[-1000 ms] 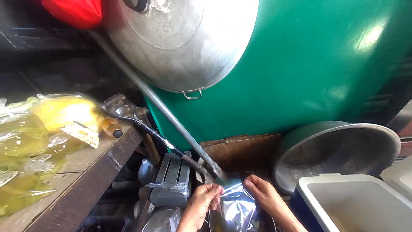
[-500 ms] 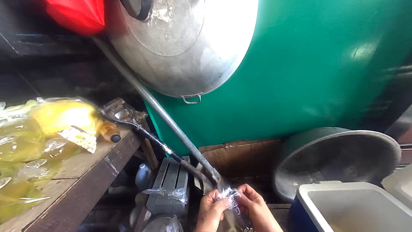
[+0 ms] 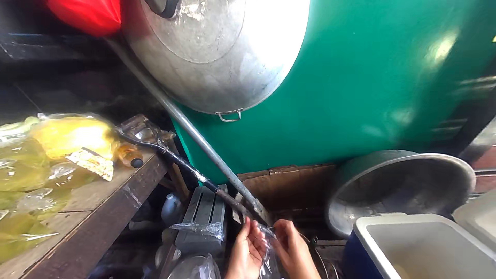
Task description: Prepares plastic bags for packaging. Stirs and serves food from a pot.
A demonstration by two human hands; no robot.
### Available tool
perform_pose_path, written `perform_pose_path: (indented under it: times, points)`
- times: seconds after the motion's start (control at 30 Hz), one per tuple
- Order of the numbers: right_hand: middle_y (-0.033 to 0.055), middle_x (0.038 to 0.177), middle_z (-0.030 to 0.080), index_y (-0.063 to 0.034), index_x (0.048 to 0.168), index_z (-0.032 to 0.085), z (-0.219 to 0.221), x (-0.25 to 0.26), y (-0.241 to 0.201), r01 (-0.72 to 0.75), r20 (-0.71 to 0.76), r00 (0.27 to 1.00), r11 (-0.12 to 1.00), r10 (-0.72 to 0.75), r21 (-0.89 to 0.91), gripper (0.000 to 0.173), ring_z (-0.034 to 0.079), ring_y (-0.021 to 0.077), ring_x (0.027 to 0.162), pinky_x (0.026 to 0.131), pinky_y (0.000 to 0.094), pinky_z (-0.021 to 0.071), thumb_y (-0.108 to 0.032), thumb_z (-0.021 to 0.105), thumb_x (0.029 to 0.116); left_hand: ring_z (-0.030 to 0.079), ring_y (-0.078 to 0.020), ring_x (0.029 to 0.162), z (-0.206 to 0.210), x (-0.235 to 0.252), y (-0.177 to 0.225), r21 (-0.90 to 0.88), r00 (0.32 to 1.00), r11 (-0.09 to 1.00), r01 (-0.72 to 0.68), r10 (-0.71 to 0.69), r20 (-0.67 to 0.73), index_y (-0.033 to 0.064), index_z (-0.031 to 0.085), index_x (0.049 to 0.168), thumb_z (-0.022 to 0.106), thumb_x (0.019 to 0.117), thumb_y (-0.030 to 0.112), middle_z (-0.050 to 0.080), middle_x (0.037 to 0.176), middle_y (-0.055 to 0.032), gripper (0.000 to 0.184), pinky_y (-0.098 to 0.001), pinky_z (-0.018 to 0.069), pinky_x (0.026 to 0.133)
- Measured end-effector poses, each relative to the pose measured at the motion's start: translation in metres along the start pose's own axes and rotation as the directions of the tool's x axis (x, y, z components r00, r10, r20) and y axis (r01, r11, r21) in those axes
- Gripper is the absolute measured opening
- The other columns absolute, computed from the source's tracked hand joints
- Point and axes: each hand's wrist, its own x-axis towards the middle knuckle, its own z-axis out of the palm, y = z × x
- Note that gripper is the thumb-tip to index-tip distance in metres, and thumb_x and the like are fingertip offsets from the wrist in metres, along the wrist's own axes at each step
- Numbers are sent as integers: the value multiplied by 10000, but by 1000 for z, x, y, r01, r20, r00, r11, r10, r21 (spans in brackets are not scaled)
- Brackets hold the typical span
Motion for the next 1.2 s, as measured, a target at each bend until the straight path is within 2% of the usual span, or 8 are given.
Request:
perform_pose_path:
  times: [0.07, 0.23, 0.4, 0.5, 0.7, 0.93, 1.07, 1.2]
  points:
    - [87, 913, 716, 78, 1300, 522, 9, -3, -6, -200, 33, 979, 906, 203, 373, 422, 702, 158, 787, 742, 342, 602, -4, 668, 912, 602, -81, 485, -5, 5, 3, -107, 992, 987, 119, -116, 40, 103, 588, 862, 269, 1128, 404, 602, 597, 5, 512, -223, 549, 490]
    - [62, 750, 670, -113, 1250, 537, -12, 10, -8, -441, 479, 762, -193, 435, 877, 216, 674, 145, 621, 603, 304, 603, -115, 403, 1080, 628, -106, 520, -11, 1, 4, -38, 962, 982, 188, -176, 207, 111, 597, 775, 244, 1127, 422, 611, 584, -5, 588, -265, 585, 574]
    - [117, 915, 714, -36, 1331, 490, 1, 10, 19, -458, 324, 825, 213, 463, 863, 287, 723, 201, 779, 718, 368, 626, -177, 443, 1086, 647, -132, 569, -4, -7, 1, -233, 944, 969, 85, -3, 330, 129, 644, 821, 240, 1116, 429, 613, 614, -7, 584, -322, 610, 627]
    - [95, 1167, 719, -101, 1353, 538, 5, -3, 25, -667, 612, 720, 82, 328, 741, 732, 696, 212, 1064, 930, 418, 582, -637, 134, 1060, 657, -127, 588, -6, -5, -3, -200, 911, 970, 139, -46, 409, 116, 702, 1093, 479, 1036, 366, 658, 686, -14, 340, -311, 610, 629]
    - [-9, 580, 558, -110, 927, 634, 15, 19, 15, -620, 419, 687, 177, 594, 764, 477, 486, 64, 453, 436, 239, 437, -426, 334, 1119, 571, -45, 518, -23, 6, 21, -264, 742, 934, 241, -2, 671, 164, 747, 1200, 841, 802, 293, 626, 668, 35, 428, -193, 513, 513]
    - [124, 945, 716, -20, 1090, 700, 10, 56, 96, -554, -81, 821, 823, 565, 128, 348, 686, 225, 866, 806, 439, 561, -351, 673, 989, 393, 7, 400, -22, -1, 47, -129, 954, 991, -25, 62, 293, 103, 636, 1222, 437, 995, -18, 490, 568, 60, 325, -142, 362, 394]
    - [389, 1538, 352, 1, 1559, 369, -13, 38, 180, -789, -246, 612, 564, 751, -242, 987, 389, 583, 1390, 1104, 682, 380, -447, 852, 824, 507, -45, 534, -26, 12, 53, 241, 895, 878, -414, 441, -71, -23, 725, 1121, 549, 1010, 1, 707, 923, -60, 209, -186, 440, 489]
    - [261, 1230, 680, -18, 1221, 714, -11, 10, 212, -749, -98, 606, 525, 789, -405, 433, 620, 438, 1200, 1037, 607, 463, -270, 812, 883, 668, -157, 883, -29, 20, 53, 363, 836, 813, -455, 530, -139, -6, 727, 1141, 577, 1002, 45, 616, 1270, -158, 211, -271, 578, 748]
